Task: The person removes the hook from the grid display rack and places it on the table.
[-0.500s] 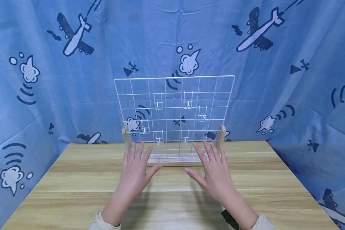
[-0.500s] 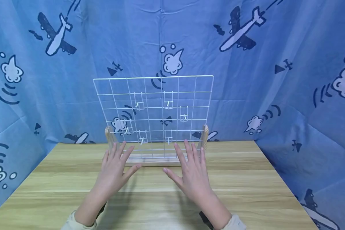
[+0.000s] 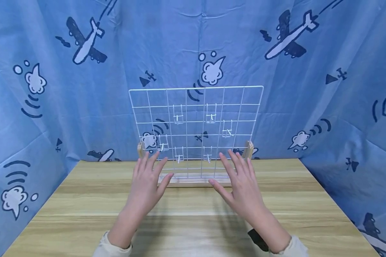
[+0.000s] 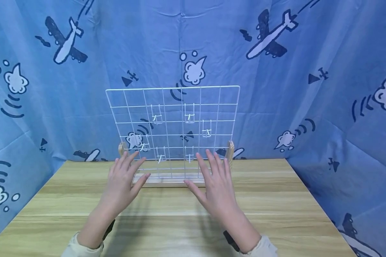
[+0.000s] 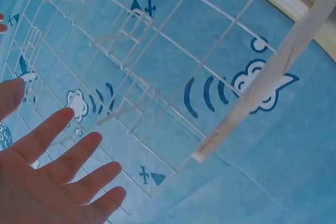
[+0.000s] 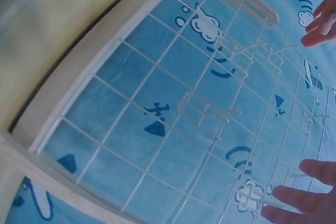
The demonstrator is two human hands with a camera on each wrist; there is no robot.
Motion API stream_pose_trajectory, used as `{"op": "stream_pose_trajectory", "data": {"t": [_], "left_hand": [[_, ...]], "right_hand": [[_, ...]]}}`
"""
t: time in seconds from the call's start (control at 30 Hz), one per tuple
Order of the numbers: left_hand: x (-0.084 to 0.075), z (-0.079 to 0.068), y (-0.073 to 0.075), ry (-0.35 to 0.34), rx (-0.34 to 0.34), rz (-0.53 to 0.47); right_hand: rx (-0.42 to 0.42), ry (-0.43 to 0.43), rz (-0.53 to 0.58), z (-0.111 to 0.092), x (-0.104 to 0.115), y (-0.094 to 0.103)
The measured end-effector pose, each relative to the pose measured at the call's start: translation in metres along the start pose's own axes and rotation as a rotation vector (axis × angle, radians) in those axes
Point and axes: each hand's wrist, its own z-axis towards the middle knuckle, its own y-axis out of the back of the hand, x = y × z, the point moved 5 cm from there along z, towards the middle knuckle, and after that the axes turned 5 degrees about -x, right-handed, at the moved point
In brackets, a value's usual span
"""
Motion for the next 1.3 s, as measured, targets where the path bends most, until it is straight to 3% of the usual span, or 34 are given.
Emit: {"op": "stream_pose_trajectory", "data": {"t": [0.4,0.73,1.07,1.3], "left_hand": [[0.006,0.013,0.017,-0.095,-0.205,-0.064],[0.012,0.024,0.027,-0.168,-0.336,-0.12],[0.026,0.035,0.034,-0.158,-0.416,-0.228],[0.042,0.041,0.037,-0.091,-0.461,-0.315]], "right_hand": [[-0.194,0.092,0.102,0.019,0.004,0.012],[-0.269,0.095,0.173,0.034,-0.002,0.019],[-0.295,0.065,0.213,0.045,-0.011,0.02],[-0.301,0.017,0.281,0.052,-0.019,0.02]]}}
